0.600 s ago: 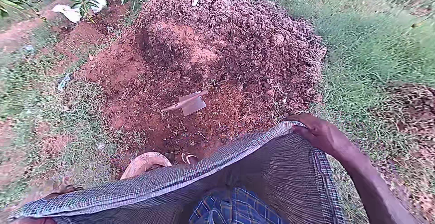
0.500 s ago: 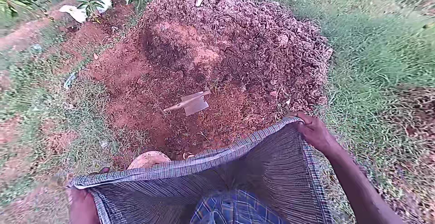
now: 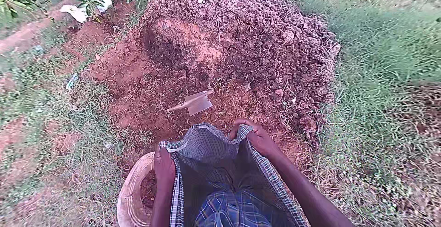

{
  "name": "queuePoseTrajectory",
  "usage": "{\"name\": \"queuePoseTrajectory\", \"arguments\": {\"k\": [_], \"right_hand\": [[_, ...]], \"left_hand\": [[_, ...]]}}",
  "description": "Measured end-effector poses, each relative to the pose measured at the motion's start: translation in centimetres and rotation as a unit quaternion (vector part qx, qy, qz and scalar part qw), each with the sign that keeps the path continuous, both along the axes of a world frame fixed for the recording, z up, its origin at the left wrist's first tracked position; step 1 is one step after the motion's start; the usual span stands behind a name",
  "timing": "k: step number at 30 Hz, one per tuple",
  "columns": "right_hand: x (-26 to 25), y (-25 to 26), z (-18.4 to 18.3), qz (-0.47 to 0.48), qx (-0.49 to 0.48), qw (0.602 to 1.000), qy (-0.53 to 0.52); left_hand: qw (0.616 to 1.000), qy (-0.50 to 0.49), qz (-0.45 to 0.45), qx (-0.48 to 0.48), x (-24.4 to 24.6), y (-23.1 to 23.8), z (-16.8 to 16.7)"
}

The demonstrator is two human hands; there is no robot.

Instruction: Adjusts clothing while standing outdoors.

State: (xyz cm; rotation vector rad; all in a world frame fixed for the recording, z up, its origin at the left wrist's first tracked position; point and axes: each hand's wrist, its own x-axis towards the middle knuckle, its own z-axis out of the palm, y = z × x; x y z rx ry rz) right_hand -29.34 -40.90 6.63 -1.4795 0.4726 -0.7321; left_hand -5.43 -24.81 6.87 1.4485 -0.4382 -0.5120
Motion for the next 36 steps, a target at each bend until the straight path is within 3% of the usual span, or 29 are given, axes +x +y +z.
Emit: {"name": "queuePoseTrajectory", "arguments": {"k": [5, 10, 13, 18, 21, 25, 28, 31, 34, 36], "right_hand": [[4.2, 4.9, -1.2, 0.106, 0.014, 0.990, 0.087], [5.1, 7.4, -1.9, 0.137, -0.016, 0.976, 0.169], [4.7, 8.3, -2.7, 0.151, -0.002, 0.977, 0.153], [4.6, 7.9, -1.9, 0.103, 0.056, 0.989, 0.091], [4.4, 6.9, -0.6, 0.058, 0.098, 0.988, 0.102], [4.1, 6.4, -1.3, 0.058, 0.102, 0.984, 0.137], [4.0, 6.8, -1.8, 0.048, 0.134, 0.982, 0.122], [2.8, 6.3, -2.6, -0.062, 0.206, 0.974, 0.066], [0.0, 3.9, -2.8, -0.184, 0.238, 0.952, 0.058], [-1.9, 2.0, -3.1, -0.200, 0.234, 0.950, 0.061]], "left_hand": [[0.967, -0.117, -0.218, -0.065, -3.3, -1.3, -3.1], [0.950, -0.157, -0.268, -0.021, -4.4, -1.1, -4.0], [0.936, -0.162, -0.312, -0.015, -3.6, -0.6, -4.6], [0.932, -0.070, -0.351, -0.054, -4.6, 0.2, -5.0], [0.925, -0.056, -0.373, 0.049, -4.8, 1.8, -4.8], [0.871, -0.060, -0.450, 0.189, -4.2, 3.6, -4.8], [0.908, -0.033, -0.389, 0.153, -3.4, 4.6, -5.0], [0.965, 0.060, -0.253, 0.044, -2.3, 6.2, -5.8], [0.981, 0.103, -0.161, -0.034, -1.0, 7.6, -5.8], [0.985, 0.131, -0.110, -0.032, -0.5, 8.3, -5.7]]}}
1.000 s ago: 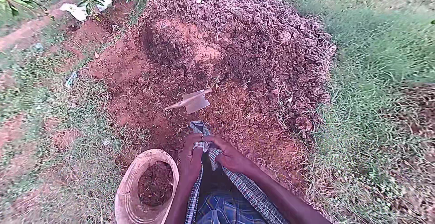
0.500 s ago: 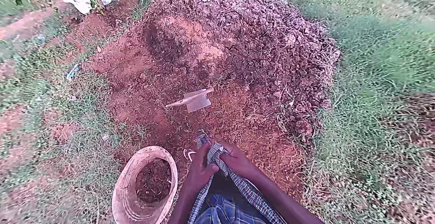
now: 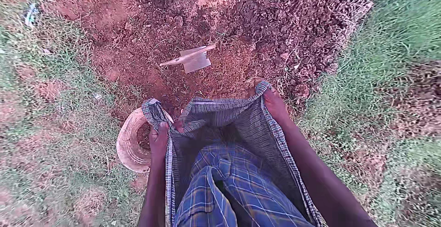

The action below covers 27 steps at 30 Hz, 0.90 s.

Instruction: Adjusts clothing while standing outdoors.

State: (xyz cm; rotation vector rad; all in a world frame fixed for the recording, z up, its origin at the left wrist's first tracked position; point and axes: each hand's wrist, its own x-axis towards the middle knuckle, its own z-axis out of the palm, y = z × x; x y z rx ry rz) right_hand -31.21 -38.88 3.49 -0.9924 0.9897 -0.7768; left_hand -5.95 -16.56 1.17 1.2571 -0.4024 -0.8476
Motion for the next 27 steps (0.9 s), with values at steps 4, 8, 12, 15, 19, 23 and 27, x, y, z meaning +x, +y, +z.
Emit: {"name": "queuePoseTrajectory", "arguments": {"k": [4, 8, 12, 15, 19, 23, 27], "right_hand": [[-1.6, -1.3, 0.1, 0.039, -0.008, 0.999, -0.033], [-0.7, -0.7, 0.2, 0.061, -0.044, 0.997, -0.019], [-0.2, -0.2, -0.1, 0.091, -0.058, 0.993, -0.039], [0.0, 0.2, -0.5, 0.115, -0.051, 0.991, -0.047], [0.3, 0.8, -0.9, 0.145, -0.032, 0.988, -0.047], [2.4, 2.3, 0.1, 0.233, -0.054, 0.971, 0.024], [6.3, 5.5, 1.0, 0.381, -0.171, 0.908, 0.021]], "left_hand": [[0.999, 0.019, 0.000, 0.027, -0.1, 0.5, -1.5], [0.998, 0.004, -0.032, 0.063, -1.1, -0.4, -2.2], [0.995, -0.015, -0.056, 0.083, -2.2, -1.2, -1.9], [0.991, -0.028, -0.069, 0.108, -2.7, -1.6, -1.8], [0.989, -0.033, -0.087, 0.112, -3.0, -2.0, -2.4], [0.972, -0.044, -0.145, 0.180, -3.9, -3.2, -2.2], [0.936, -0.168, -0.229, 0.210, -5.7, -4.2, -1.5]]}}
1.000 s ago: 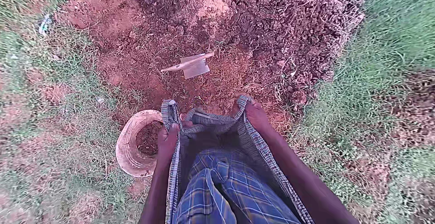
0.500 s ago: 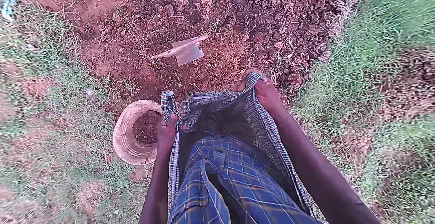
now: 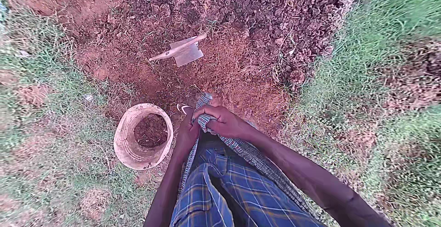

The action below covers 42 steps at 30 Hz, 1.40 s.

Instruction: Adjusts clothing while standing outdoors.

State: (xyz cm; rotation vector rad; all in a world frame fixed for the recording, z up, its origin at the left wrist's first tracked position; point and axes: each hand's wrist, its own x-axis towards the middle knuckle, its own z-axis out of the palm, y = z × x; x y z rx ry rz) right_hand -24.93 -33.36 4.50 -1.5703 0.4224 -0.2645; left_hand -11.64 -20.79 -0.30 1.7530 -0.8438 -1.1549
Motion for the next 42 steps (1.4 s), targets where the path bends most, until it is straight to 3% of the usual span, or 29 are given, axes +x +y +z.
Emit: {"name": "queuePoseTrajectory", "arguments": {"k": [2, 4, 6, 8, 11, 13, 17, 20, 23, 25, 27, 31, 35, 38, 42], "right_hand": [[1.5, 1.3, 0.0, 0.032, -0.072, 0.996, -0.045], [2.4, 1.8, -0.5, 0.018, -0.127, 0.989, -0.071], [2.3, 1.4, -0.8, 0.003, -0.154, 0.986, -0.060], [2.0, 0.5, -1.0, -0.010, -0.175, 0.984, -0.041], [1.9, -0.6, -1.2, 0.003, -0.199, 0.980, -0.010], [2.1, -0.7, -1.2, 0.023, -0.212, 0.977, 0.006], [3.1, 0.0, -0.9, 0.131, -0.248, 0.959, 0.033], [4.1, 0.3, -0.3, 0.234, -0.282, 0.930, 0.037], [4.3, 0.0, 0.1, 0.281, -0.280, 0.917, 0.041], [3.6, -0.5, 0.8, 0.285, -0.283, 0.914, 0.057], [2.1, -1.4, 1.2, 0.275, -0.302, 0.909, 0.086], [-2.6, -4.2, 1.2, 0.245, -0.312, 0.894, 0.207], [-6.7, -4.8, -1.0, 0.151, -0.278, 0.936, 0.154], [-7.7, -3.8, -0.7, 0.081, -0.267, 0.948, 0.152], [-8.7, -2.6, 0.1, -0.002, -0.271, 0.952, 0.145]], "left_hand": [[0.993, -0.066, -0.052, 0.089, -1.1, 0.5, 2.1], [0.980, -0.062, -0.099, 0.160, -1.5, 0.4, 3.2], [0.985, -0.025, -0.111, 0.133, -1.5, 0.4, 3.0], [0.990, 0.076, -0.100, 0.071, -1.1, 0.8, 1.9], [0.963, 0.246, -0.114, 0.015, -0.5, 1.5, 0.7], [0.950, 0.277, -0.144, 0.003, 0.0, 1.9, 0.3], [0.974, 0.121, -0.170, 0.083, -0.8, 1.3, 1.3], [0.978, 0.113, -0.174, 0.037, -1.9, 0.9, 2.0], [0.975, 0.058, -0.184, 0.111, -2.5, 0.1, 3.5], [0.981, 0.020, -0.156, 0.117, -2.9, 0.6, 2.2], [0.993, 0.050, -0.092, 0.061, -3.3, 1.4, 0.7], [0.991, 0.129, -0.034, 0.011, -3.1, 0.8, 1.2], [0.988, 0.155, -0.012, -0.006, -3.1, 0.9, 1.1], [0.988, 0.153, -0.016, -0.026, -3.3, 1.1, 1.0], [0.990, 0.107, -0.074, 0.057, -2.6, 2.1, 1.5]]}}
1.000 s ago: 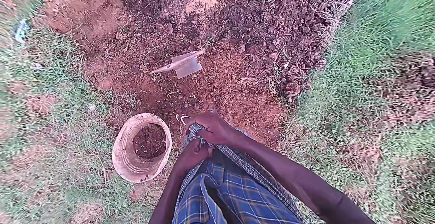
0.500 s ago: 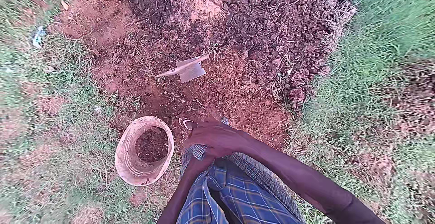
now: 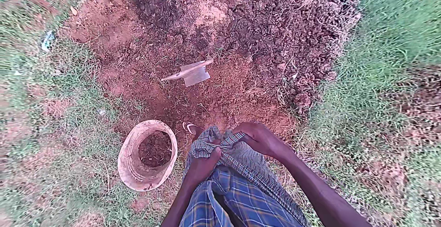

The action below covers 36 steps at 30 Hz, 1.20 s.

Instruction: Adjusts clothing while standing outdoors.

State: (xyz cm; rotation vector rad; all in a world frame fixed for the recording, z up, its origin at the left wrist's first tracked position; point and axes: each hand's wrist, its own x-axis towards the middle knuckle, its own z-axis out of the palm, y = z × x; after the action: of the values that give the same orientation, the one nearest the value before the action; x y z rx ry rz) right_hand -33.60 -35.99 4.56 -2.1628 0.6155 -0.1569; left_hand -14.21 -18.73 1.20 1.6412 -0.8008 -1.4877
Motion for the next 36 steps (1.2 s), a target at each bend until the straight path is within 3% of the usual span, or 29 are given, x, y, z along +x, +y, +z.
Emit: {"name": "queuePoseTrajectory", "arguments": {"k": [4, 8, 14, 21, 24, 27, 30, 32, 36], "right_hand": [[-0.1, 1.3, 0.1, -0.028, -0.028, 0.999, -0.023], [1.1, 2.2, 0.6, 0.008, -0.032, 0.996, -0.082], [4.1, 5.7, 1.8, 0.154, 0.003, 0.985, -0.073], [4.7, 6.3, 0.4, 0.233, 0.021, 0.971, 0.051], [4.6, 5.7, 0.1, 0.264, 0.037, 0.961, 0.073], [3.9, 4.3, 0.6, 0.256, 0.149, 0.954, 0.047], [2.8, 2.9, -0.7, 0.091, 0.218, 0.970, -0.054], [2.8, 2.0, -2.4, 0.042, 0.207, 0.977, -0.041], [3.6, 2.1, -6.4, 0.125, 0.206, 0.970, 0.004]], "left_hand": [[0.989, -0.059, -0.082, 0.103, 0.9, 0.6, 0.4], [0.985, -0.047, -0.071, 0.152, 1.3, 0.6, 0.8], [0.988, 0.114, 0.100, 0.028, 0.3, 0.7, -0.9], [0.943, 0.289, 0.156, 0.045, 1.0, 2.0, -1.4], [0.963, 0.246, 0.105, -0.019, 1.2, 2.3, -2.5], [0.975, 0.200, 0.094, -0.034, 1.3, 2.3, -3.1], [0.969, 0.215, 0.097, -0.070, 1.8, 2.3, -2.9], [0.977, 0.190, 0.061, -0.075, 2.2, 2.4, -2.3], [0.983, 0.123, -0.014, -0.134, 2.9, 2.1, -2.1]]}}
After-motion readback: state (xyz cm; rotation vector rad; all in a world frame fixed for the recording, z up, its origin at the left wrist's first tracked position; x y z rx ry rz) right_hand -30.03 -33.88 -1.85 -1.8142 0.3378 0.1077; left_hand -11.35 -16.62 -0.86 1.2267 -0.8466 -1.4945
